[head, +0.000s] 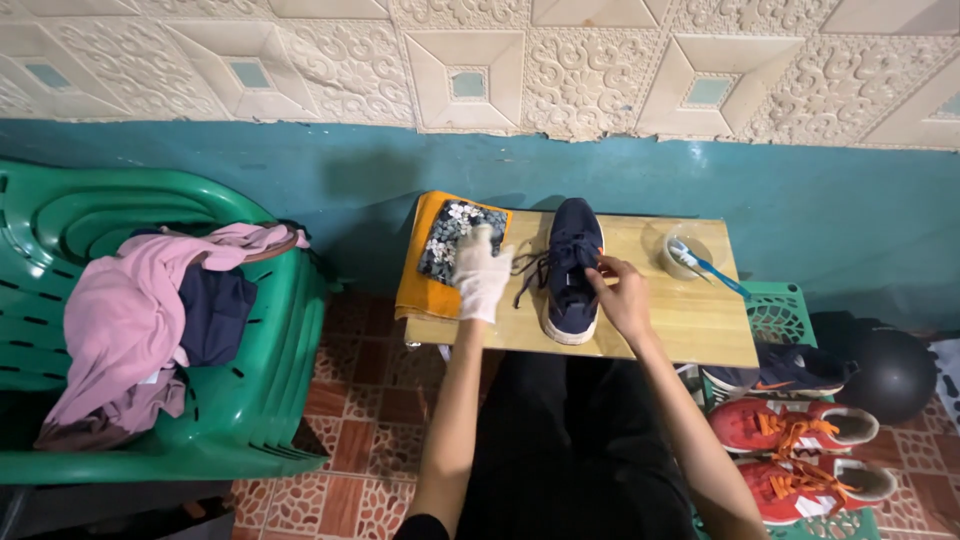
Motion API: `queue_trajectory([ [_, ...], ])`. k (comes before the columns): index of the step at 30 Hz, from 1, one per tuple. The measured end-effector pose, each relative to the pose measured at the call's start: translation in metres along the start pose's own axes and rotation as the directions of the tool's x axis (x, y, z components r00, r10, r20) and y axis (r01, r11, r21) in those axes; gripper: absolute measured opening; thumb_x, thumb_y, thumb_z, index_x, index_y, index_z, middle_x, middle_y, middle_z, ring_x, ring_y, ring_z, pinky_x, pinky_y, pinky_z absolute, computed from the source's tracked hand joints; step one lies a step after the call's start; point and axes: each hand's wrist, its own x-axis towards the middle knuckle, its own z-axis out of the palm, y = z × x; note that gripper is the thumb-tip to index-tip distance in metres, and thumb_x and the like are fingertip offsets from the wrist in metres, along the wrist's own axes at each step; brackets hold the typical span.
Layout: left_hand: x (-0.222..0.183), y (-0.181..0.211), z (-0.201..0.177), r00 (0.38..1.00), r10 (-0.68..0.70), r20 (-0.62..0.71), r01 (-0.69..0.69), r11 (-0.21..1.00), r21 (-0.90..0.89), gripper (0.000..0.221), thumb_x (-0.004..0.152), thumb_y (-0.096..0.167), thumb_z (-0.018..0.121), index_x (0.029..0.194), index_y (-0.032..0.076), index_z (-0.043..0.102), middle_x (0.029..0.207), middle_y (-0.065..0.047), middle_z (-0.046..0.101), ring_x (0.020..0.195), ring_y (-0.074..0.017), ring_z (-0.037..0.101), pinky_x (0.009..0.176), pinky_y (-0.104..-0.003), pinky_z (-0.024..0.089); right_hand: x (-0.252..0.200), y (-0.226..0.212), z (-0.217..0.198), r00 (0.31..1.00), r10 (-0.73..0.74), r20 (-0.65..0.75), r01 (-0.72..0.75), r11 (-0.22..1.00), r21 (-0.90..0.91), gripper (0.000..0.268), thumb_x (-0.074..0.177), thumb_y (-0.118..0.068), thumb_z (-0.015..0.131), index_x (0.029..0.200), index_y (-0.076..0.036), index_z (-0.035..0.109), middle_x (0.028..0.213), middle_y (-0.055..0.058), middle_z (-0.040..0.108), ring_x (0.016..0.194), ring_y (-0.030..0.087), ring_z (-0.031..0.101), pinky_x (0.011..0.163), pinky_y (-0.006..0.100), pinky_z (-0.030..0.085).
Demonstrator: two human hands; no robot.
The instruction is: The person cleans a sneaker with a brush and then wipes the wooden workstation surface with a patterned cloth.
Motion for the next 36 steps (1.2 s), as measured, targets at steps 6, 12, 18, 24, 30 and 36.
queue_trajectory([
  [6, 0.029, -0.047, 0.011, 0.992, 0.12, 0.045, -0.128, 0.888, 0.441, 0.08, 0.085, 0.057, 0.062, 0.153, 0.021, 0.041, 0.164, -0.006, 0.037, 0.155, -0.0225, 0.026, 0.128, -0.053, 0.01, 0.006, -0.013, 0.005, 0.993, 0.108, 0.039, -0.099, 0.975, -0.197, 0.07, 0.082, -0.03, 0.083, 0.142, -0.004, 0.058, 0.117, 0.033, 0.067, 0.11, 0.05, 0.067, 0.094, 0.057, 0.056],
  [12, 0.049, -0.076, 0.048, 0.983, 0.18, 0.035, -0.173, 0.845, 0.506, 0.053, 0.106, 0.047, 0.035, 0.153, 0.026, 0.049, 0.16, 0.0, 0.047, 0.151, -0.0265, 0.036, 0.124, -0.063, 0.008, 0.019, 0.016, 0.018, 0.99, 0.121, 0.069, -0.101, 0.964, -0.244, 0.061, 0.078, -0.023, 0.079, 0.136, -0.012, 0.064, 0.109, 0.027, 0.074, 0.107, 0.045, 0.07, 0.093, 0.051, 0.057],
  [18, 0.025, -0.012, -0.011, 0.964, -0.012, -0.265, -0.09, 0.925, -0.37, 0.042, 0.102, 0.037, 0.056, 0.132, 0.011, 0.067, 0.131, -0.029, 0.066, 0.122, -0.0495, 0.061, 0.111, -0.053, 0.044, 0.028, -0.008, 0.004, 0.998, -0.056, -0.038, 0.053, 0.995, -0.082, 0.048, 0.081, -0.021, 0.084, 0.128, -0.014, 0.072, 0.113, 0.017, 0.073, 0.109, 0.036, 0.07, 0.09, 0.042, 0.059],
  [24, -0.027, 0.093, -0.009, 0.981, -0.17, 0.091, 0.171, 0.549, -0.819, 0.048, 0.088, 0.051, 0.075, 0.124, 0.019, 0.074, 0.108, -0.011, 0.077, 0.082, -0.0207, 0.073, 0.065, -0.032, 0.063, 0.033, -0.129, -0.011, 0.975, -0.14, 0.174, 0.006, 0.798, 0.603, 0.075, 0.105, -0.025, 0.06, 0.166, -0.022, 0.017, 0.164, 0.037, 0.012, 0.14, 0.069, 0.018, 0.112, 0.074, 0.026],
  [30, -0.038, 0.12, -0.015, 0.996, 0.073, -0.044, -0.075, 0.502, -0.861, 0.048, 0.094, 0.041, 0.052, 0.131, 0.019, 0.072, 0.123, -0.015, 0.074, 0.125, -0.0303, 0.065, 0.109, -0.041, 0.049, 0.081, -0.077, -0.007, 0.971, -0.195, -0.14, 0.236, 0.882, 0.407, 0.067, 0.091, 0.009, 0.063, 0.15, -0.022, 0.057, 0.147, 0.02, 0.056, 0.14, 0.037, 0.047, 0.117, 0.049, 0.036],
  [36, -0.031, 0.07, 0.025, 0.909, 0.271, 0.316, -0.205, 0.952, -0.226, 0.102, 0.083, 0.069, 0.06, 0.163, 0.014, 0.026, 0.169, -0.018, 0.025, 0.158, -0.0328, 0.02, 0.129, -0.045, 0.013, 0.109, -0.042, 0.0, 0.946, -0.32, -0.04, 0.32, 0.947, -0.007, 0.051, 0.094, 0.012, 0.055, 0.14, -0.009, 0.064, 0.142, 0.03, 0.057, 0.133, 0.052, 0.049, 0.112, 0.062, 0.037],
])
